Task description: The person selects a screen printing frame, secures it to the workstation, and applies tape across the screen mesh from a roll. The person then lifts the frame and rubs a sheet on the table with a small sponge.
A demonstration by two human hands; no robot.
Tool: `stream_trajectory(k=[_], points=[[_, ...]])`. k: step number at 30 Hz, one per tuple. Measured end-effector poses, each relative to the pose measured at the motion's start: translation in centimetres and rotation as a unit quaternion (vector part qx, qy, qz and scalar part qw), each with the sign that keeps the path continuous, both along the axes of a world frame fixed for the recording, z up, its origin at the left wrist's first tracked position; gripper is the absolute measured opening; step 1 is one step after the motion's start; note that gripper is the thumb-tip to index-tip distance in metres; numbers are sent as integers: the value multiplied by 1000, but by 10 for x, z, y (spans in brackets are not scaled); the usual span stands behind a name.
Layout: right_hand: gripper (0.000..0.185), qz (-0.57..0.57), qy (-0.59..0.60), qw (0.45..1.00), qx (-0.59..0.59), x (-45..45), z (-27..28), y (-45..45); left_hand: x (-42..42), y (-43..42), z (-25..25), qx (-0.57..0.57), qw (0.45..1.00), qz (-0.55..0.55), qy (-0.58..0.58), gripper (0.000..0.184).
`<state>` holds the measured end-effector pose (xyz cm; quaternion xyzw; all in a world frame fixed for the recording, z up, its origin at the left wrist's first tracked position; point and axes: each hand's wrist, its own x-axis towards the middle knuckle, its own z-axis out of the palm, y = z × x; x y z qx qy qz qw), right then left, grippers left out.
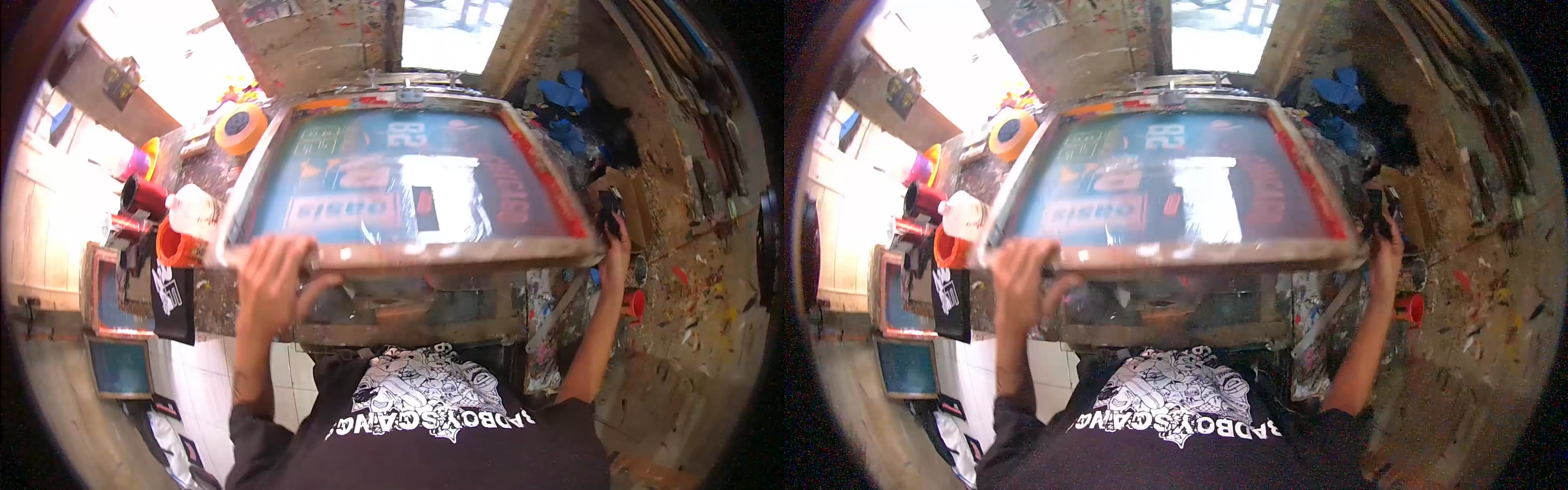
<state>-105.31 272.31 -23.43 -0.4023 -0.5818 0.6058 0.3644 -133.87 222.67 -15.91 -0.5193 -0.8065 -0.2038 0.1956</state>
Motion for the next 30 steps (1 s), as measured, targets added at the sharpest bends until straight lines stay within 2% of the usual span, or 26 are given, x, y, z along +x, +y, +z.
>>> stream_trajectory(k=[1,2,3,5,7,9,11,12,13,14,15,16,17,18,19,20,21,23,24,25,27,28,29,30], points=[[42,-22,66,997,-13,-13,-5,-12,-13,8,23,8,1000,-6,27,46],[41,-83,102,987,-92,-40,18,-47,-28,16,42,28,998,-16,49,45],[41,-80,102,987,-94,-46,6,-44,-42,25,59,49,996,-28,70,44],[39,114,106,985,-74,-54,-24,-35,-64,44,88,80,994,-11,77,43],[38,168,241,933,-209,-84,-14,-64,-85,58,109,104,991,-19,86,42],[34,233,252,903,-258,-113,6,-106,-96,69,130,118,989,-7,89,45],[30,259,172,929,-201,-135,-33,-123,-100,75,151,-23,992,119,-19,43],[32,266,76,954,-114,-146,-42,-141,-109,78,153,-25,992,119,-22,43],[33,268,-20,963,-24,-154,-50,-156,-119,82,154,18,996,85,3,42],[33,267,-22,963,-26,-156,-60,-161,-126,85,156,62,996,51,29,43],[34,291,-130,911,262,-154,-72,-165,-129,87,157,60,997,51,26,43],[34,288,-225,770,524,-150,-78,-171,-130,90,158,72,996,52,10,43],[34,289,-226,769,523,-143,-80,-178,-133,92,161,84,995,53,-5,43],[36,301,-244,767,512,-136,-81,-185,-136,92,167,45,992,87,-76,50],[38,314,-263,763,500,-132,-82,-190,-135,93,170,44,992,89,-79,50],[41,336,-283,743,505,-129,-83,-185,-133,96,173,69,994,89,-3,42],[41,339,-284,742,503,-131,-89,-184,-130,99,175,92,989,86,73,44],[44,340,-281,758,481,-130,-104,-186,-132,104,175,106,989,88,49,45],[44,390,-239,747,483,-131,-96,-202,-128,108,180,104,988,102,42,47],[44,391,-239,747,482,-131,-97,-202,-127,110,184,101,988,115,35,48],[40,462,-155,708,511,-136,-101,-202,-142,109,176,126,987,79,62,50],[43,428,-236,791,368,-150,-72,-197,-129,113,178,120,985,92,84,52],[43,429,-239,791,366,-150,-75,-197,-130,113,177,117,984,99,94,52],[46,429,-220,768,421,-151,-80,-197,-130,114,177,114,982,106,103,53]])
